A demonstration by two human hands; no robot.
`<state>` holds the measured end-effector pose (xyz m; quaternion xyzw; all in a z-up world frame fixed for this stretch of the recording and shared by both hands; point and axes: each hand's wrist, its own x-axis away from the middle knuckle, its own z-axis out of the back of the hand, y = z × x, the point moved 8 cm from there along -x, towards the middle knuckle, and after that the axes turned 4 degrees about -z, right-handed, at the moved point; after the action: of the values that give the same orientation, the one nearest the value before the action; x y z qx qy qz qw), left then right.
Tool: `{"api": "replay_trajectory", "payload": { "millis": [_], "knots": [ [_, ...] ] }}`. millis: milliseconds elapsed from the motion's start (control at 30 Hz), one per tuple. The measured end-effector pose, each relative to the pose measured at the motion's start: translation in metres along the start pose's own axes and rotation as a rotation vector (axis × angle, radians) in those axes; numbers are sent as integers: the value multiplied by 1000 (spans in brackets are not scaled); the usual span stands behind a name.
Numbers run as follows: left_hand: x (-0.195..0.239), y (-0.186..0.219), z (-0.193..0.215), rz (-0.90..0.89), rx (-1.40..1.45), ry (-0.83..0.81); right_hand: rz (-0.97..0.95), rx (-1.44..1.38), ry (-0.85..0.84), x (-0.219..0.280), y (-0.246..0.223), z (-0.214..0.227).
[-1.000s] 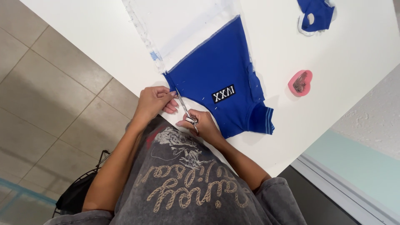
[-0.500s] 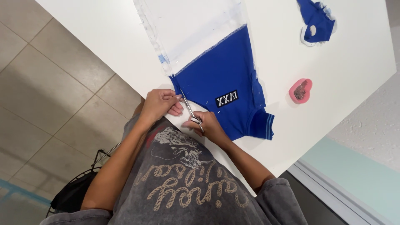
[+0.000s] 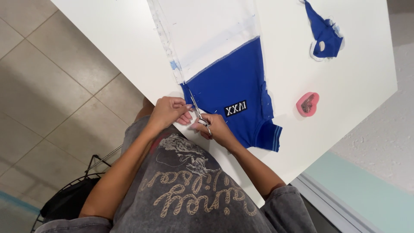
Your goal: The person uses scissors to cut a blue and white t-shirt on a white table. They trim the edges of the fabric, removing excess material and cutting along the seams.
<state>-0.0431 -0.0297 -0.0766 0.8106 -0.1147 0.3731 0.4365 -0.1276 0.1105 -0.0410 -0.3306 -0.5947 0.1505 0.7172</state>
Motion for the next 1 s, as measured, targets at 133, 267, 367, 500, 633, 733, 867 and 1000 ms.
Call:
{"api": "replay_trajectory", "payload": {
  "millis": [133,267,367,500,633,733,867,1000],
  "knots": [
    [-1,6,-1,-13,-52,0,16,36,14,-8,-9,3],
    [5,9,1,-9,-169,4,10,46,24,-14,5,2],
    [4,8,0,1,-136,-7,19,36,16,-10,-9,3],
    [3,7,1,-22,-269,8,40,11,-4,-17,-25,5],
    [6,5,1,-22,-279,21,50,63,-6,-17,-24,0],
    [12,10,0,-37,-348,40,55,53,10,-14,-32,-2],
    [13,8,0,-51,-338,23,54,42,-9,-18,-40,1],
    [10,9,3,-43,-229,-13,72,57,-22,-32,-30,2]
  ]
}}
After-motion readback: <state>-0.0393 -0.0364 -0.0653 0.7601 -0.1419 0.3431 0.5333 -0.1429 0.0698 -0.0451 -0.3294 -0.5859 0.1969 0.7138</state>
